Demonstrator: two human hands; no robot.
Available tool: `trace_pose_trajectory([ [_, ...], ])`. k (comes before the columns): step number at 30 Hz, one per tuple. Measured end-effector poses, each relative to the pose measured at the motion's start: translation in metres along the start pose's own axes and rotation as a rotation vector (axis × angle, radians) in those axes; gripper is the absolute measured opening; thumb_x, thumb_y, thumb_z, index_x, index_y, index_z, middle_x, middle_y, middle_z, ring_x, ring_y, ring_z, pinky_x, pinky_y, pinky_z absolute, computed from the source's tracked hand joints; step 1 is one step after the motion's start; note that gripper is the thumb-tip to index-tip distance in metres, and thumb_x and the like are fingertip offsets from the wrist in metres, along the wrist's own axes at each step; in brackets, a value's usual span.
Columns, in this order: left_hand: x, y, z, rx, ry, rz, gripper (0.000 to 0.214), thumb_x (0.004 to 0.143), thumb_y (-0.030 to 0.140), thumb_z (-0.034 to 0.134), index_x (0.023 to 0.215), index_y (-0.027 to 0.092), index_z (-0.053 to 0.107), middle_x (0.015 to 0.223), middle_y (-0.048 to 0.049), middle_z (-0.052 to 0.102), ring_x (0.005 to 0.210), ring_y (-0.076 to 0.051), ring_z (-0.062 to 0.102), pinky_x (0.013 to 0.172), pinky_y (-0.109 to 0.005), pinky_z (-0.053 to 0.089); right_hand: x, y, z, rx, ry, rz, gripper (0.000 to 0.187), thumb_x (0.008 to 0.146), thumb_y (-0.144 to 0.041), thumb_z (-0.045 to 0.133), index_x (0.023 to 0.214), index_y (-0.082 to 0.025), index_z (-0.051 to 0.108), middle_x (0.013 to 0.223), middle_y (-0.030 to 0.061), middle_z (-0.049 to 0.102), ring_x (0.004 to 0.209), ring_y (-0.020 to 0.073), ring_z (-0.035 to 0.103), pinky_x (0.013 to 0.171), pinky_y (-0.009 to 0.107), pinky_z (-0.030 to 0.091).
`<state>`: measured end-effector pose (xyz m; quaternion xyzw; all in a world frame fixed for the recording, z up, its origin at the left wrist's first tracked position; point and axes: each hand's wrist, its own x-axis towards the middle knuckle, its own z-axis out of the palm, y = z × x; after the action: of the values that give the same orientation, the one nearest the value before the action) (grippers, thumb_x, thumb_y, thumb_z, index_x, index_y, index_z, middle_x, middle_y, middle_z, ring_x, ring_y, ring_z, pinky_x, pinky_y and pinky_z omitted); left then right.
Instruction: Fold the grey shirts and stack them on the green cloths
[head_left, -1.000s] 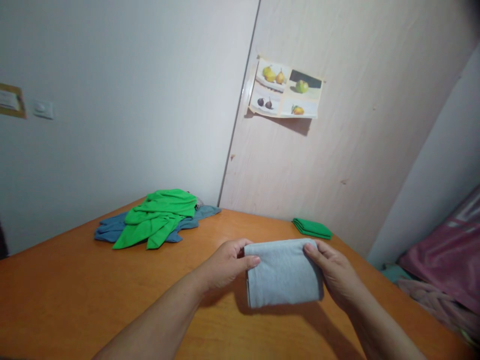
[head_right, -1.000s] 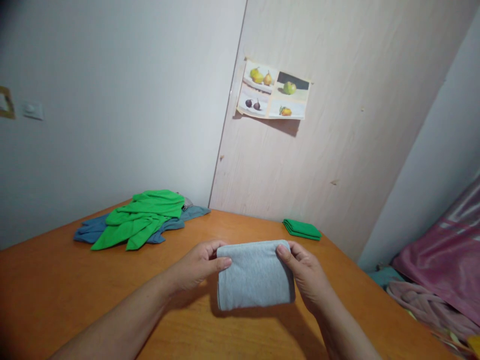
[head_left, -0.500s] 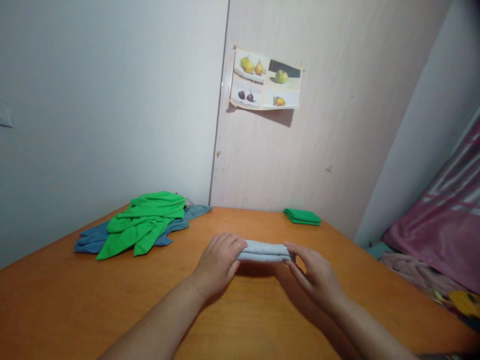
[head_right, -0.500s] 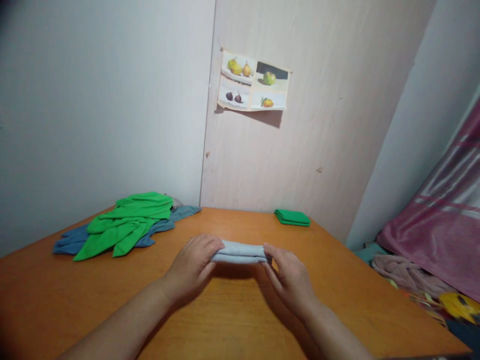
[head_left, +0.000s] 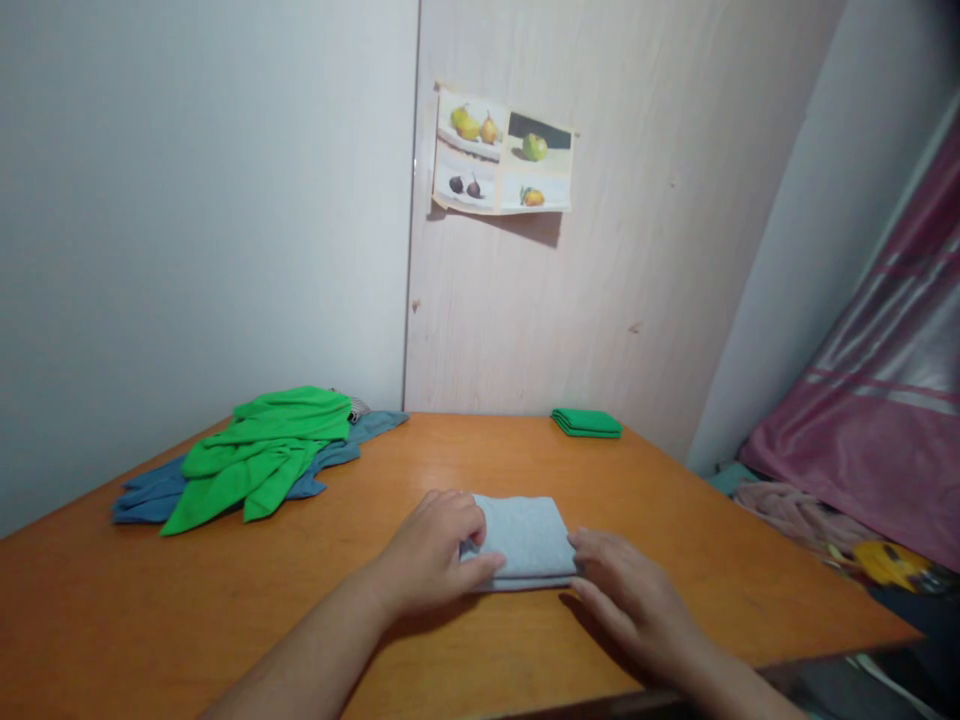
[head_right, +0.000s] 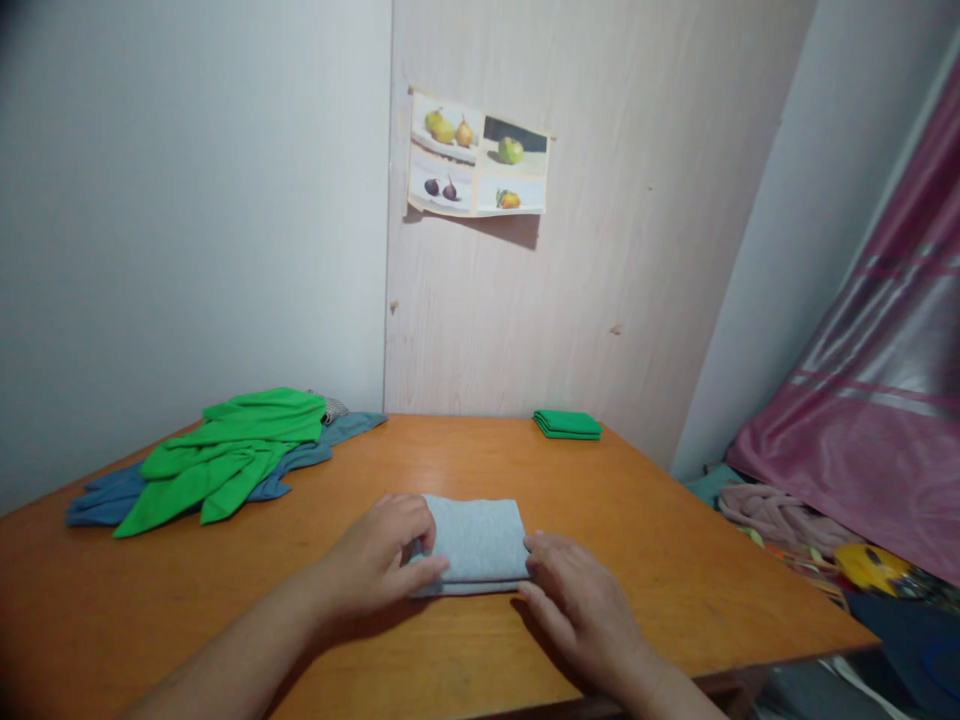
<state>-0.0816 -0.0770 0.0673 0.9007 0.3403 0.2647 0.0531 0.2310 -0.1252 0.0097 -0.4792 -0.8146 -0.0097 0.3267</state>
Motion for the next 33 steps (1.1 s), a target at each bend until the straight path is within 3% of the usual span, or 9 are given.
trace_pose_trajectory([
  [4,0.006,-0.015,0.003,-0.075,0.221,-0.136,0.039,0.102,0.040,0.037,0.074,0.019,0.055,0.079,-0.0043,0.058,0.078,-0.019,0.054,0.070,-0.030,0.039,0.020,0.001,-0.013,0.031,0.115,0.119,0.033,0.098,-0.043,0.048,0.113,-0.021,0.068,0.126,0.0126,0.068,0.120,0.0261,0.061,0.105,0.046,0.046],
  [8,0.012,-0.024,0.009,-0.068,0.304,-0.212,0.041,0.104,0.038,0.031,0.081,0.018,0.059,0.083,-0.0067,0.062,0.082,-0.021,0.058,0.075,-0.032,0.046,0.054,-0.006,-0.019,0.081,0.150,0.177,0.045,0.100,-0.047,0.039,0.118,-0.018,0.068,0.128,0.0130,0.067,0.122,0.0256,0.060,0.108,0.044,0.044],
  [13,0.031,-0.018,0.029,-0.038,0.198,-0.138,0.038,0.102,0.031,0.035,0.122,0.015,0.063,0.124,-0.0134,0.066,0.116,-0.024,0.059,0.102,-0.039,0.044,0.095,-0.022,-0.001,0.035,-0.010,0.198,0.055,0.101,-0.046,0.031,0.128,-0.013,0.065,0.140,0.0152,0.058,0.134,0.0261,0.051,0.114,0.043,0.037],
  [17,0.041,-0.008,0.043,0.096,-0.019,-0.114,0.046,0.102,0.032,0.032,0.139,0.014,0.053,0.147,-0.0148,0.052,0.138,-0.026,0.044,0.117,-0.049,0.028,0.111,-0.032,0.022,-0.049,-0.218,0.203,0.056,0.100,-0.040,0.029,0.140,-0.009,0.055,0.151,0.0168,0.046,0.143,0.0260,0.040,0.117,0.041,0.032],
  [21,0.035,0.000,0.051,0.216,-0.172,-0.185,0.055,0.103,0.041,0.028,0.148,0.015,0.043,0.157,-0.0156,0.037,0.147,-0.029,0.029,0.119,-0.056,0.017,0.105,-0.033,0.039,-0.116,-0.366,0.212,0.063,0.101,-0.044,0.029,0.148,-0.005,0.043,0.157,0.0199,0.034,0.148,0.0304,0.027,0.120,0.046,0.023],
  [27,0.022,0.011,0.057,0.298,-0.147,-0.314,0.069,0.100,0.053,0.029,0.148,0.005,0.041,0.157,-0.0218,0.033,0.149,-0.033,0.024,0.120,-0.054,0.018,0.087,-0.031,0.046,-0.132,-0.428,0.274,0.071,0.101,-0.053,0.024,0.155,-0.006,0.030,0.163,0.0172,0.020,0.152,0.0298,0.013,0.122,0.048,0.014],
  [33,0.020,0.013,0.064,0.306,-0.091,-0.360,0.071,0.098,0.056,0.033,0.145,0.004,0.045,0.155,-0.0233,0.037,0.146,-0.035,0.030,0.119,-0.051,0.022,0.084,-0.035,0.044,-0.126,-0.409,0.299,0.072,0.100,-0.055,0.024,0.155,-0.008,0.031,0.163,0.0148,0.020,0.152,0.0291,0.011,0.121,0.051,0.012],
])
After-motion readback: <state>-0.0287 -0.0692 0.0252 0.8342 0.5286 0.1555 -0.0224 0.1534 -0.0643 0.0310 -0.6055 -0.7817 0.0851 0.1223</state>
